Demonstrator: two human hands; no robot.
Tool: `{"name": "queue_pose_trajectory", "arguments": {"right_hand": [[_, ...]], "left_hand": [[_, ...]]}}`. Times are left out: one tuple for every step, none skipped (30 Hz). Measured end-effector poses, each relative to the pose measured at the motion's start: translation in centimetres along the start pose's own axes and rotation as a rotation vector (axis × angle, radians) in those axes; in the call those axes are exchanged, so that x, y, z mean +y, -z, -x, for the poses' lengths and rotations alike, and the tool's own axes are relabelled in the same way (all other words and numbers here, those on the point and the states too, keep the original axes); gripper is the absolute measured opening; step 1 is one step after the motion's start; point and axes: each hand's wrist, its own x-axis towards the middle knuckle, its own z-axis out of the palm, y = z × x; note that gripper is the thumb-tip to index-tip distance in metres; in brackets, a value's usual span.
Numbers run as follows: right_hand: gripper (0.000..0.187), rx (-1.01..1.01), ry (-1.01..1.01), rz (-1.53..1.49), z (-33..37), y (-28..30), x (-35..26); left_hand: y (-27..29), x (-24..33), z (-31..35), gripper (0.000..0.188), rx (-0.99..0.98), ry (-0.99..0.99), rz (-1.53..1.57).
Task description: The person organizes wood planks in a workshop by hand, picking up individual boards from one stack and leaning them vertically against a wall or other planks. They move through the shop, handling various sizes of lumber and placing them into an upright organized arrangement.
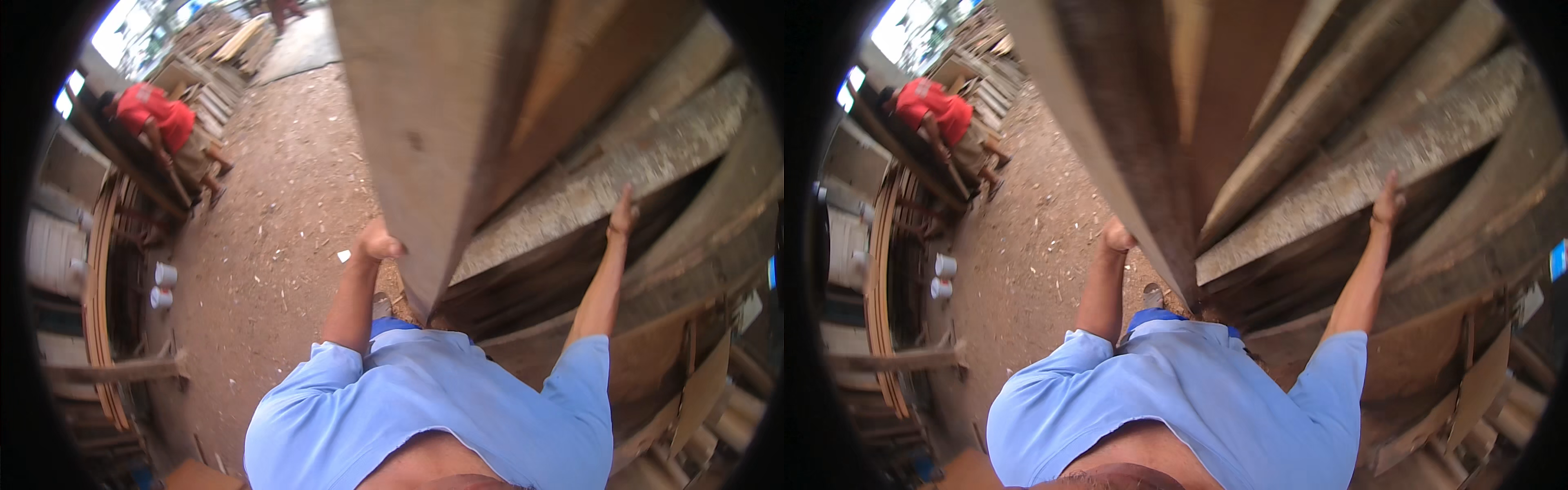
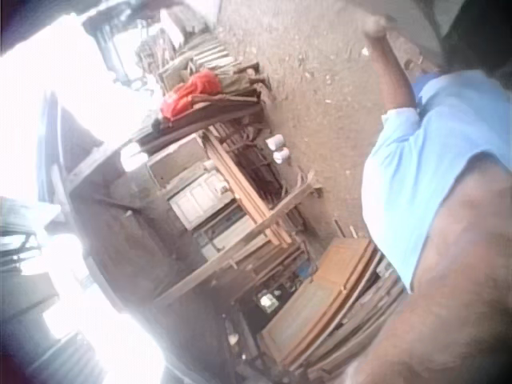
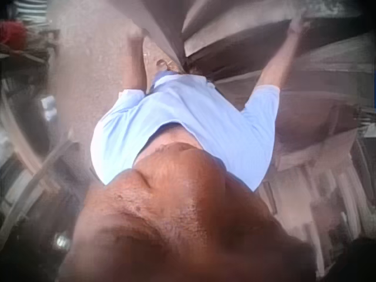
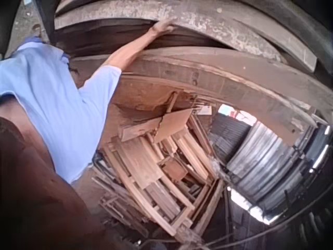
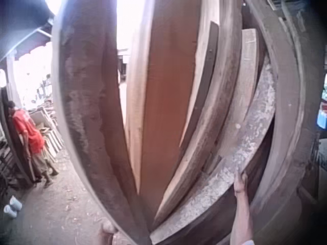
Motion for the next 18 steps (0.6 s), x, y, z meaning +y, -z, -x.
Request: {"name": "queue_pose_trajectory", "arguments": {"right_hand": [[0.069, -0.03, -0.025, -0.029, 1.3, 0.3, -0.2], [0.065, -0.109, 0.071, -0.089, 2.1, 0.8, 0.5], [0.061, -0.082, 0.091, -0.115, 3.6, 1.3, 0.8], [0.062, -0.103, 0.068, -0.143, 5.4, 2.3, 0.3], [0.064, -0.129, 0.056, -0.175, 6.4, 3.6, 0.0], [0.066, -0.173, 0.034, -0.072, 7.0, 4.8, 2.2], [0.069, -0.223, 0.009, 0.028, 7.8, 5.2, 4.8], [0.071, -0.271, 0.0, -0.017, 8.8, 5.0, 7.3], [0.075, -0.336, -0.005, -0.066, 9.7, 4.1, 7.5], [0.077, -0.36, -0.076, -0.14, 10.9, 3.6, 7.7], [0.077, -0.351, -0.087, -0.143, 11.1, 3.3, 8.1], [0.077, -0.317, -0.054, -0.067, 11.2, 3.0, 8.5], [0.078, -0.284, -0.021, 0.009, 11.2, 2.8, 8.8], [0.074, -0.298, -0.022, -0.017, 11.0, 2.7, 8.8], [0.074, -0.295, -0.027, -0.024, 11.1, 2.5, 9.6], [0.073, -0.296, -0.028, -0.096, 11.3, 2.4, 10.4], [0.071, -0.302, -0.027, -0.167, 11.5, 2.1, 10.3], [0.071, -0.3, -0.031, -0.172, 11.5, 2.0, 10.1]], "left_hand": [[0.0, -0.1, 0.0, 0.097, 0.068, 0.0, 0.063], [-0.1, 0.1, -0.1, 0.097, 0.121, -0.001, 0.124], [-0.5, 0.2, -0.4, 0.097, 0.158, -0.002, 0.171], [-1.0, 0.5, -1.0, 0.097, 0.182, -0.01, 0.201], [-1.7, 0.7, -1.7, 0.097, 0.186, -0.017, 0.226], [-2.5, 1.0, -2.4, 0.097, 0.187, -0.018, 0.245], [-3.3, 1.5, -3.4, 0.097, 0.175, -0.018, 0.259], [-3.9, 2.0, -4.0, 0.097, 0.163, -0.011, 0.264], [-4.2, 2.6, -4.2, 0.098, 0.164, -0.006, 0.264], [-4.3, 3.1, -4.3, 0.098, 0.171, 0.003, 0.262], [-4.4, 3.7, -4.7, 0.098, 0.173, 0.009, 0.258], [-4.7, 4.0, -5.0, 0.098, 0.171, 0.017, 0.267], [-4.8, 4.1, -5.2, 0.101, 0.187, 0.027, 0.267], [-4.9, 4.3, -5.4, 0.103, 0.203, 0.031, 0.264], [-5.0, 4.5, -5.6, 0.108, 0.242, 0.036, 0.265], [-5.1, 4.5, -5.7, 0.108, 0.238, 0.04, 0.258], [-5.1, 4.3, -5.7, 0.108, 0.178, -0.01, 0.223], [-5.1, 4.2, -5.8, 0.108, 0.117, -0.059, 0.188]]}}
